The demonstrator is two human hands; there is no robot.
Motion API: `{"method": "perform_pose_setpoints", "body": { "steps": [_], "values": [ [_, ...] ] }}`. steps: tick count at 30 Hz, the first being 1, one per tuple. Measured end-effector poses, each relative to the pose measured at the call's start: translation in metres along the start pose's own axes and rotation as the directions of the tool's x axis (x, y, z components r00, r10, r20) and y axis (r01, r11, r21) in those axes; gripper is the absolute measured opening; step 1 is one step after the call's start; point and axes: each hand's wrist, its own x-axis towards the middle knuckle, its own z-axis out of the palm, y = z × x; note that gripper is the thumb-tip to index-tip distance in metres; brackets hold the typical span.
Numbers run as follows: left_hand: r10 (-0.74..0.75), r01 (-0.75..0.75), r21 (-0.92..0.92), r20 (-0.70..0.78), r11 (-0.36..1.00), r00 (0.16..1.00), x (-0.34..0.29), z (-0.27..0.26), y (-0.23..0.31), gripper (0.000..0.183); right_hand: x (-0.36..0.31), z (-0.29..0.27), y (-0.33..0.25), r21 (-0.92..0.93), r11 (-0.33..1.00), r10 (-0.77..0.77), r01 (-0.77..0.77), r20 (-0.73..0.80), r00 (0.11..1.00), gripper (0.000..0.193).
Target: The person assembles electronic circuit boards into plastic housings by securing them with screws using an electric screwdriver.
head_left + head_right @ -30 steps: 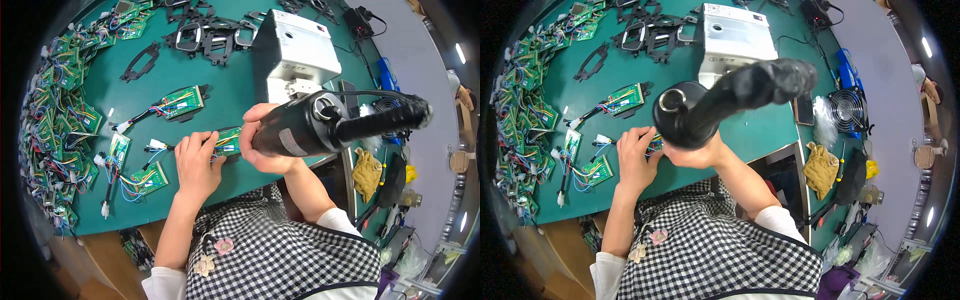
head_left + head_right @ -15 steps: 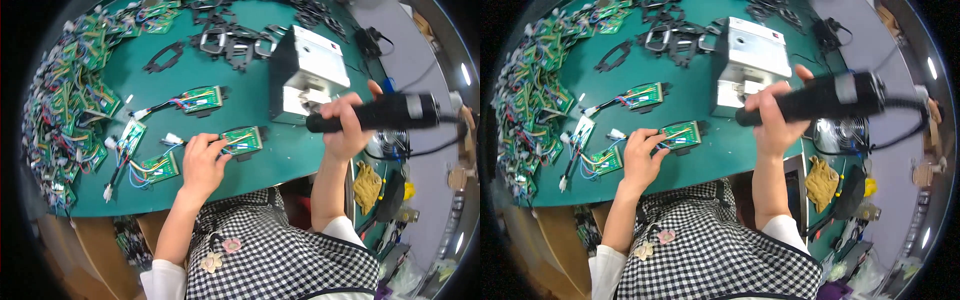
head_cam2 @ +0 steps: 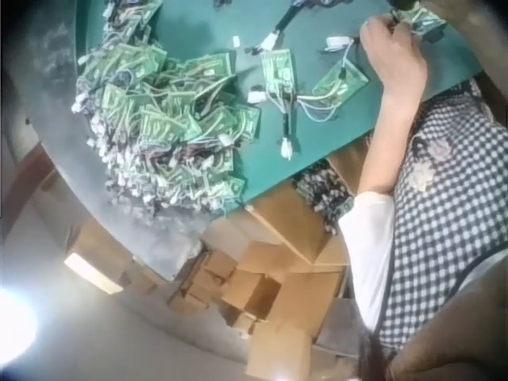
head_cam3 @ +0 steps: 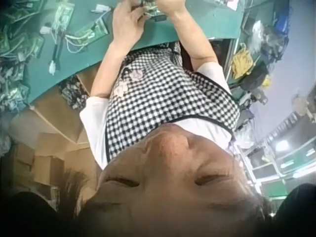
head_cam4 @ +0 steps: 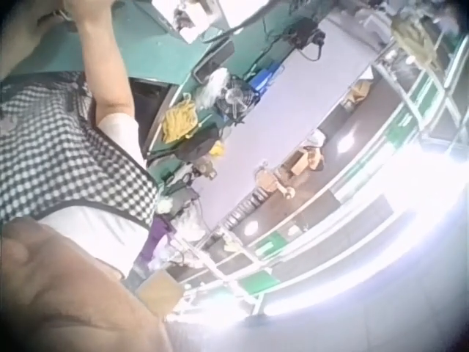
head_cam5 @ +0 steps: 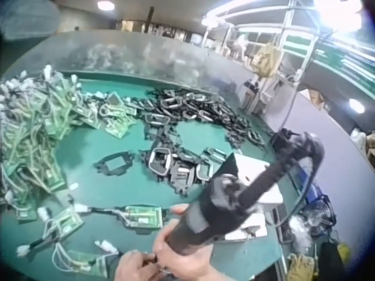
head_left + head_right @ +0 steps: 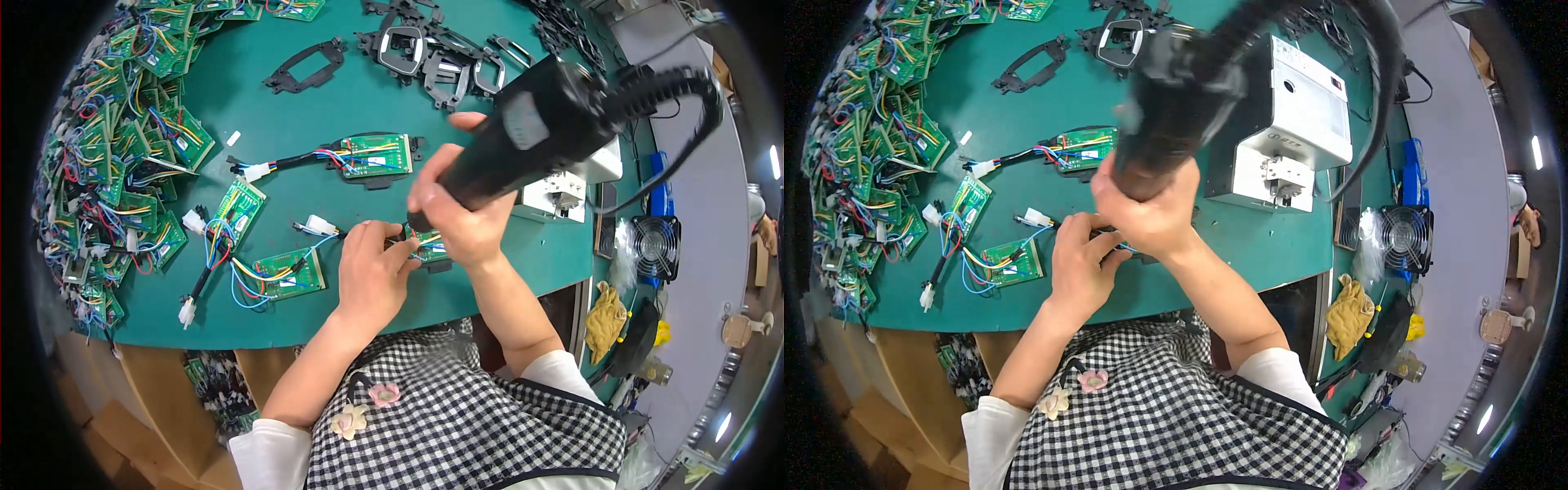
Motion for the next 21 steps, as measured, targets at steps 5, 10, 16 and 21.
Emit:
{"method": "perform_pose_setpoints", "body": {
  "steps": [5,10,16,21],
  "values": [
    [0.012,-0.012,0.025,-0.018,1.0,1.0,0.005,0.0,0.005,0.026,0.013,-0.012,0.008,-0.139,0.985,-0.035,0.106,0.436,0.899,0.052],
    [0.053,-0.054,0.036,0.023,0.998,0.998,0.007,-0.001,0.0,0.028,-0.01,-0.024,-0.013,-0.272,0.96,-0.001,0.065,0.229,0.973,0.057],
    [0.065,-0.067,0.037,0.061,0.997,0.996,0.01,-0.012,0.01,0.034,0.0,-0.113,-0.098,-0.17,0.812,-0.582,0.558,-0.308,0.753,0.059],
    [0.081,-0.086,0.03,0.137,0.996,0.987,0.017,-0.01,0.001,0.029,0.006,-0.125,-0.077,-0.266,0.87,-0.479,0.414,-0.267,0.836,0.056]
  ]
}}
